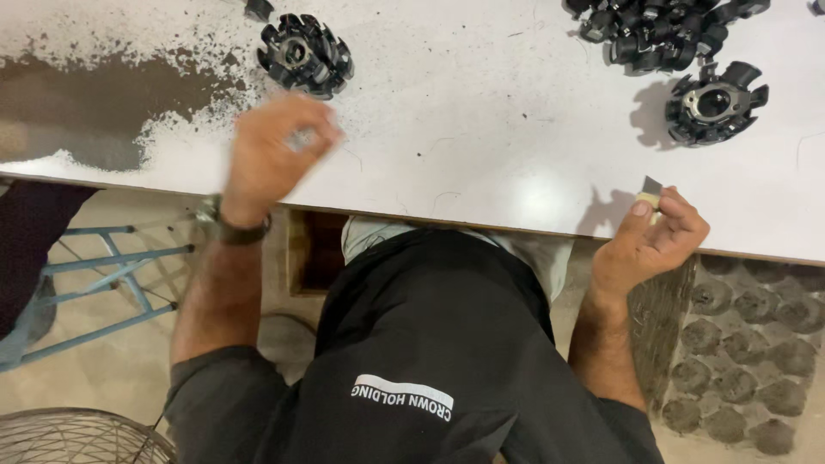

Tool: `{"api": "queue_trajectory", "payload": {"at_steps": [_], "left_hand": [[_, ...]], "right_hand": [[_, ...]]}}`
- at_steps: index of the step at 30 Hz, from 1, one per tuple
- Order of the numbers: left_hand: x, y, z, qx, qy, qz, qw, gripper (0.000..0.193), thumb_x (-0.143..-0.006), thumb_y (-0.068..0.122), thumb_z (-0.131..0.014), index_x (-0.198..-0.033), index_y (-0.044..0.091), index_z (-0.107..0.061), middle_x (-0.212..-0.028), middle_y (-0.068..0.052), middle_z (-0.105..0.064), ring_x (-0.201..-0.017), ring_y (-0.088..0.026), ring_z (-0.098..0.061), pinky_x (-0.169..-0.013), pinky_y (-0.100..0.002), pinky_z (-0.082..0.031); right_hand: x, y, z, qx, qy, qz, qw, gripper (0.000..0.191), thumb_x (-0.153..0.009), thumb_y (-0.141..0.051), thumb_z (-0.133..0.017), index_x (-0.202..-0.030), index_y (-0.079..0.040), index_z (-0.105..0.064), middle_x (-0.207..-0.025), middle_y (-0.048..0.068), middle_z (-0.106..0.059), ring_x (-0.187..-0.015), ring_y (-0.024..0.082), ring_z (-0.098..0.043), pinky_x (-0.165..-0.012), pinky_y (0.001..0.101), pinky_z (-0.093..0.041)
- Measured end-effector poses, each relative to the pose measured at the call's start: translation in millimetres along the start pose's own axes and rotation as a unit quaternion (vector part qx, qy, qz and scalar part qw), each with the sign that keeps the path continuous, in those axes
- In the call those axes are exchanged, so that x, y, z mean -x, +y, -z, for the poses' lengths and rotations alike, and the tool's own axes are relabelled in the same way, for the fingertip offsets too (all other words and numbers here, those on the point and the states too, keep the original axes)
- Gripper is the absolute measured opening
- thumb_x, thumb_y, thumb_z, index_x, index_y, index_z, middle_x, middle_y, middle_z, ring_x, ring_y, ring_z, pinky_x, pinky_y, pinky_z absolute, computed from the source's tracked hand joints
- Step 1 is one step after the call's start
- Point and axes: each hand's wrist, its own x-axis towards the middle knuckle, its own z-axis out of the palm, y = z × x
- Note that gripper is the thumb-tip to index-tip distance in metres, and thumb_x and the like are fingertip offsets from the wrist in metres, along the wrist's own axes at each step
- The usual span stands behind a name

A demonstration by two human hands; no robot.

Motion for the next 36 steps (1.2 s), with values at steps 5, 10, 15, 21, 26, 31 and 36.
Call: {"api": "queue_trajectory", "payload": {"at_steps": [5,10,15,21,26,31,36], "left_hand": [[-63.9,-84.5,20.7,0.201,0.128,0.153,0.959,0.077,-0.103,0.073,-0.053,-0.146,0.010,-0.050,-0.145,-0.018,-0.061,-0.130,-0.029,-0.064,-0.108,-0.043,-0.045],[-41.3,-74.4,-5.1,0.232,0.056,0.303,0.923,0.096,-0.095,0.083,-0.037,-0.148,0.005,-0.055,-0.145,-0.017,-0.066,-0.135,-0.029,-0.066,-0.115,-0.047,-0.055],[2.0,-6.9,-1.7,-0.240,0.107,0.049,0.964,0.098,-0.095,0.075,-0.060,-0.156,0.000,-0.041,-0.160,-0.023,-0.040,-0.152,-0.034,-0.040,-0.126,-0.053,-0.037],[-15.8,34.8,-12.2,-0.196,-0.139,0.094,0.966,0.083,-0.086,0.039,-0.089,-0.154,0.014,-0.048,-0.149,-0.012,-0.051,-0.143,-0.033,-0.043,-0.118,-0.054,-0.039],[-30.0,46.0,-35.7,-0.081,-0.073,-0.008,0.994,0.100,-0.078,0.034,-0.094,-0.156,0.007,-0.038,-0.145,-0.019,-0.046,-0.135,-0.038,-0.044,-0.115,-0.052,-0.040],[-34.5,81.0,-118.2,-0.043,-0.126,-0.021,0.991,0.107,-0.072,0.039,-0.094,-0.157,0.011,-0.034,-0.140,-0.017,-0.046,-0.129,-0.039,-0.045,-0.108,-0.054,-0.038],[-33.6,100.3,-138.8,0.003,-0.147,0.019,0.989,0.102,-0.073,0.035,-0.090,-0.157,0.010,-0.037,-0.146,-0.013,-0.046,-0.135,-0.037,-0.045,-0.111,-0.055,-0.039]], "right_hand": [[-2.9,-23.3,-31.0,-0.049,-0.022,-0.033,0.998,0.022,-0.111,-0.008,-0.062,-0.126,-0.001,-0.048,-0.131,0.013,-0.053,-0.125,0.021,-0.054,-0.115,0.0415,-0.046],[2.7,-35.0,-33.6,-0.031,-0.055,-0.055,0.997,0.021,-0.111,-0.003,-0.063,-0.127,0.001,-0.050,-0.130,0.011,-0.052,-0.126,0.022,-0.055,-0.117,0.0398,-0.047],[4.9,-29.8,-32.2,-0.077,-0.074,-0.078,0.991,0.024,-0.112,-0.005,-0.065,-0.129,0.000,-0.049,-0.129,0.009,-0.052,-0.125,0.020,-0.056,-0.118,0.0380,-0.046],[-2.4,-30.2,-48.5,-0.097,-0.100,-0.069,0.988,0.024,-0.112,-0.005,-0.066,-0.128,-0.001,-0.050,-0.124,0.010,-0.055,-0.119,0.018,-0.057,-0.118,0.0363,-0.048],[7.4,-34.1,-47.7,-0.103,-0.088,-0.081,0.988,0.025,-0.109,-0.004,-0.065,-0.127,-0.001,-0.049,-0.130,0.010,-0.053,-0.130,0.021,-0.056,-0.120,0.0393,-0.046],[12.1,-39.0,-49.6,-0.117,-0.127,-0.094,0.980,0.026,-0.108,0.000,-0.063,-0.129,-0.001,-0.049,-0.132,0.011,-0.054,-0.128,0.020,-0.054,-0.121,0.0395,-0.042],[16.2,-57.0,-53.4,-0.043,-0.159,-0.103,0.981,0.024,-0.104,0.002,-0.065,-0.124,-0.002,-0.054,-0.125,0.011,-0.060,-0.131,0.024,-0.056,-0.123,0.0445,-0.041]]}}
